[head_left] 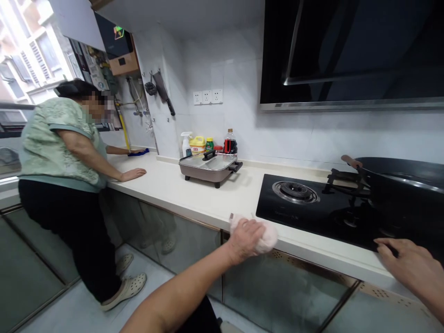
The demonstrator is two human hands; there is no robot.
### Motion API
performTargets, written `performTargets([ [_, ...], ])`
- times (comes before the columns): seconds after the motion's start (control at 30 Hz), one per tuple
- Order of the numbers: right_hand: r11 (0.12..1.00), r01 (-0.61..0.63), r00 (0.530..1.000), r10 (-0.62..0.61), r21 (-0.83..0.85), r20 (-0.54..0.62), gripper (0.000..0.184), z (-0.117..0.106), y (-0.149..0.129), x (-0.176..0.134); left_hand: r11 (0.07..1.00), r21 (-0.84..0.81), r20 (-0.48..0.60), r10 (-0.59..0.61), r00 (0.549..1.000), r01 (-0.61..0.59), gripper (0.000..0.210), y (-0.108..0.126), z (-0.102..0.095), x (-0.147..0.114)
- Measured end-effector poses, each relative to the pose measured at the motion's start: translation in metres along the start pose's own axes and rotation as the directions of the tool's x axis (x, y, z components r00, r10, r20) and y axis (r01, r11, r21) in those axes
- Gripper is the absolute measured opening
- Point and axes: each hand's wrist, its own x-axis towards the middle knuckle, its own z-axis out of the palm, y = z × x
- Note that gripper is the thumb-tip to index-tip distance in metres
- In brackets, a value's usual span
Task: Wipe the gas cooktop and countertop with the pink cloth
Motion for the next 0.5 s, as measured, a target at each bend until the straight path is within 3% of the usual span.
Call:
performTargets([
  [0.17,1.000,0.000,1.000,0.000,-0.019,-0.006,0.058,-0.002,-0.003,-0.001,0.981,-0.021,0.054,-0.189,0.980,0.190,0.080,-0.078,-0.031,-0.061],
  [0.27,1.000,0.004,1.000,-0.004,-0.024,-0.011,0.057,-0.001,-0.003,0.000,0.940,-0.038,0.129,-0.333,0.934,0.340,0.080,-0.114,-0.054,-0.088],
  [0.4,1.000,-0.010,1.000,0.010,-0.004,-0.020,0.056,0.003,0.000,0.002,0.829,-0.045,0.210,-0.538,0.817,0.557,0.078,-0.147,-0.077,-0.111],
  [0.5,0.999,-0.019,1.000,0.019,0.027,-0.012,0.057,0.005,0.001,0.003,0.697,-0.010,0.231,-0.696,0.680,0.717,0.080,-0.166,-0.090,-0.122],
])
